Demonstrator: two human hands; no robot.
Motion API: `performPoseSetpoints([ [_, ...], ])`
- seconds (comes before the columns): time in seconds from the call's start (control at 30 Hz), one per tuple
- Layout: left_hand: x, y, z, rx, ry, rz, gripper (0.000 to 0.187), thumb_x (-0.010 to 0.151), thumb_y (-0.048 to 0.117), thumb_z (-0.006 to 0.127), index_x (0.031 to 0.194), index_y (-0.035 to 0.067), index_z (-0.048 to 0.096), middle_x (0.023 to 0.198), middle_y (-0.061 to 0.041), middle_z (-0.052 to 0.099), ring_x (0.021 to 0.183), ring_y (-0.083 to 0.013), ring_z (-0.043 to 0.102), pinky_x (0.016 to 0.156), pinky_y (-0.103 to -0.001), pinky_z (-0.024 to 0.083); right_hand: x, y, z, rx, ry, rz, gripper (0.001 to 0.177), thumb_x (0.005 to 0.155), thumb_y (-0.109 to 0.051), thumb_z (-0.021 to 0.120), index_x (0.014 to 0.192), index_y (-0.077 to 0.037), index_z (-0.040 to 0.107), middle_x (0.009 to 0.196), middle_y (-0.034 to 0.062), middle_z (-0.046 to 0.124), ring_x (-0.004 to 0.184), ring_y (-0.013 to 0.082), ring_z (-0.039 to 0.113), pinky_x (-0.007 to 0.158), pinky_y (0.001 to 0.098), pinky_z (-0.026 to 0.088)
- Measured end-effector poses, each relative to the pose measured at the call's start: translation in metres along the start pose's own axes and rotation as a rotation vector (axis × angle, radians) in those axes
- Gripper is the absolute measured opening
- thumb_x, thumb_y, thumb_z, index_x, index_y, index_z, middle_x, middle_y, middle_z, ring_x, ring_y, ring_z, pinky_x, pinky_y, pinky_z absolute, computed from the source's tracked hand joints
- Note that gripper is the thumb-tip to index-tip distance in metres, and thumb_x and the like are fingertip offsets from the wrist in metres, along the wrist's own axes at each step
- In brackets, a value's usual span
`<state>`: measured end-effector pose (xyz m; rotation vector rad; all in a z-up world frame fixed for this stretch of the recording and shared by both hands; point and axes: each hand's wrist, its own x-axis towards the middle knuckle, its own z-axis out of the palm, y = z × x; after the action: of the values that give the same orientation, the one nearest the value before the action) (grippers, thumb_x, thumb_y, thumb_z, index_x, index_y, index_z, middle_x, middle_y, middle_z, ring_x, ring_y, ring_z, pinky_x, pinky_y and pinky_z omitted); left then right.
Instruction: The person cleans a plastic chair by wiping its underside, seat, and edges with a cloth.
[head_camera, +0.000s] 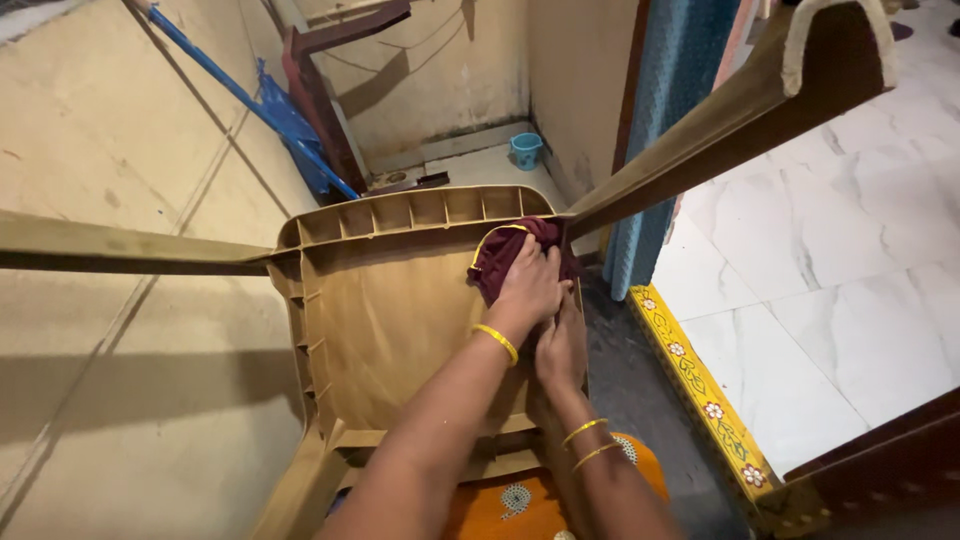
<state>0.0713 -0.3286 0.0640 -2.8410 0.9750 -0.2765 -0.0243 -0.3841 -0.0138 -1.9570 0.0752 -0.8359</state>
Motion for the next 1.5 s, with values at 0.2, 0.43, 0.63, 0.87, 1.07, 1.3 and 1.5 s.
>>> performPoseSetpoints([
  [0.2, -0.004, 0.010, -0.009, 0.075, 0.001, 0.040, 0.051, 0.105, 0.040, 0.051, 0.120, -0.009, 0.060, 0.119, -0.023, 0.066, 0.129, -0.0440, 0.053, 0.123, -0.052, 0.017, -0.001, 0.017, 0.000, 0.178, 0.013, 0.035, 0.053, 0.105, -0.018, 0.040, 0.154, 0.001, 0.036, 0.157, 0.0258, 0.044, 0.142, 0.0419, 0.045, 0.112, 0.0425, 0.037],
  [0.43, -0.037, 0.012, 0.016, 0.163, 0.235, 0.040, 0.063, 0.102, 0.038, 0.057, 0.142, -0.011, 0.050, 0.137, -0.025, 0.060, 0.141, -0.0373, 0.045, 0.127, -0.048, 0.016, 0.001, 0.015, -0.001, -0.103, 0.141, -0.154, 0.048, 0.106, -0.021, 0.049, 0.148, 0.001, 0.046, 0.151, 0.0189, 0.051, 0.141, 0.0368, 0.047, 0.118, 0.0459, 0.033],
  [0.63, -0.060, 0.011, 0.043, -0.136, 0.494, 0.023, 0.060, 0.089, 0.023, 0.059, 0.144, 0.000, 0.052, 0.150, -0.014, 0.051, 0.145, -0.0325, 0.036, 0.117, -0.051, 0.026, -0.005, 0.012, 0.001, -0.534, 0.202, -0.299, 0.051, 0.096, -0.019, 0.060, 0.145, -0.006, 0.054, 0.160, 0.0132, 0.046, 0.149, 0.0359, 0.038, 0.121, 0.0451, 0.031],
  [0.87, -0.092, 0.012, 0.054, -0.333, 0.472, 0.008, 0.046, 0.095, 0.018, 0.057, 0.137, 0.002, 0.060, 0.149, -0.013, 0.053, 0.146, -0.0351, 0.040, 0.121, -0.047, 0.031, -0.005, 0.013, 0.000, -0.556, 0.138, -0.366, 0.050, 0.088, -0.019, 0.063, 0.137, -0.013, 0.061, 0.143, 0.0080, 0.057, 0.135, 0.0309, 0.051, 0.111, 0.0488, 0.037],
  [1.07, -0.152, 0.022, 0.053, -0.476, 0.512, -0.150, 0.064, 0.095, 0.017, 0.058, 0.155, 0.002, 0.043, 0.155, -0.020, 0.042, 0.142, -0.0363, 0.037, 0.116, -0.051, 0.028, 0.004, -0.007, -0.006, -0.434, 0.070, -0.219, 0.053, 0.083, -0.006, 0.060, 0.135, -0.006, 0.060, 0.140, 0.0084, 0.063, 0.116, 0.0359, 0.056, 0.097, 0.0510, 0.044],
  [1.3, -0.106, -0.012, 0.029, -0.348, 0.525, -0.295, 0.053, 0.100, 0.022, 0.056, 0.150, 0.007, 0.048, 0.155, -0.014, 0.045, 0.148, -0.0331, 0.036, 0.122, -0.050, 0.026, 0.017, -0.014, -0.008, -0.453, -0.027, -0.173, 0.059, 0.083, -0.010, 0.063, 0.141, -0.008, 0.057, 0.141, 0.0127, 0.058, 0.130, 0.0367, 0.049, 0.107, 0.0518, 0.037],
  [1.5, -0.087, -0.018, 0.047, -0.081, 0.201, -0.111, 0.057, 0.095, 0.032, 0.055, 0.146, 0.007, 0.047, 0.160, -0.012, 0.034, 0.153, -0.0316, 0.019, 0.124, -0.052, 0.011, 0.041, 0.013, -0.016, -0.597, -0.340, -0.154, 0.069, 0.079, -0.013, 0.063, 0.146, -0.013, 0.048, 0.157, 0.0119, 0.042, 0.131, 0.0429, 0.046, 0.103, 0.0539, 0.040],
])
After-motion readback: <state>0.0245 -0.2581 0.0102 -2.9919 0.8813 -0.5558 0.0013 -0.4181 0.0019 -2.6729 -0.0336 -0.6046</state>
